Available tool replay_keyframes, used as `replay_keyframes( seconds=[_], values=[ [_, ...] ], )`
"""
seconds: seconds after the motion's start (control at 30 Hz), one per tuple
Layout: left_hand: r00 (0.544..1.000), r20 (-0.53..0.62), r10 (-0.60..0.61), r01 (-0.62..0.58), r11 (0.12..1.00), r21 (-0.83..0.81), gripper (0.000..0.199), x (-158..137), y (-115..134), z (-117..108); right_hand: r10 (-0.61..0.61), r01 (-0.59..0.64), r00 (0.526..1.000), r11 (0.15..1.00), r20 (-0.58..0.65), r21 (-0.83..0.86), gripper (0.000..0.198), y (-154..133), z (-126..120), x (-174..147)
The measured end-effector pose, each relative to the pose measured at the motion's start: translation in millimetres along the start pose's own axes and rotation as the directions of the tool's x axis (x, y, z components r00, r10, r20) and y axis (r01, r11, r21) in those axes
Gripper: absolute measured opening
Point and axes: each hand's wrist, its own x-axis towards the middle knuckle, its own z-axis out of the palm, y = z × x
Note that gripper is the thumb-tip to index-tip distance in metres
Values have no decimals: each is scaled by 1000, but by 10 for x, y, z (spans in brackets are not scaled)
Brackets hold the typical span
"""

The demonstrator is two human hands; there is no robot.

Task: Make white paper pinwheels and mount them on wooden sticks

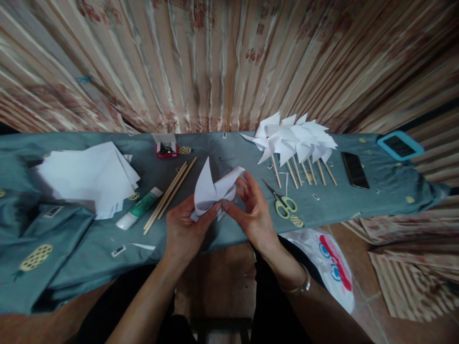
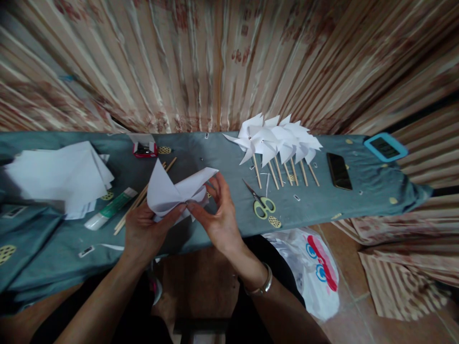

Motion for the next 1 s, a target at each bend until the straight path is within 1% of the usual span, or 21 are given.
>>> replay_keyframes(
  seconds=[0.1, 0.27, 0.43, 0.57, 0.73, 0.83, 1.0],
  values=[
    [1000, -3, -16, 16, 999, -38, 26, -3, -9, 2, 30, -30, 1000, 998, 2, 61, 86, 15, -2, 2],
    [998, -11, -63, 61, 994, -90, 23, -3, 10, 10, 33, -31, 999, 994, -21, 106, 85, 12, 9, 0],
    [995, 10, -100, 100, 983, -155, 24, 2, 46, 20, 105, -103, 994, 985, -11, 136, 86, -34, 15, -12],
    [993, 2, -117, 116, 981, -155, 23, 5, 73, 24, 163, -162, 987, 974, 7, 157, 90, -85, 14, -17],
    [992, 0, -129, 127, 978, -168, 24, 6, 92, 35, 212, -206, 977, 957, -3, 203, 92, -119, 25, -13],
    [992, -5, -130, 127, 976, -176, 26, 6, 106, 36, 227, -220, 974, 949, -3, 224, 90, -128, 31, -11],
    [993, -17, -114, 110, 979, -169, 24, 7, 123, 36, 228, -223, 974, 952, 1, 210, 86, -144, 24, -15]
  ],
)
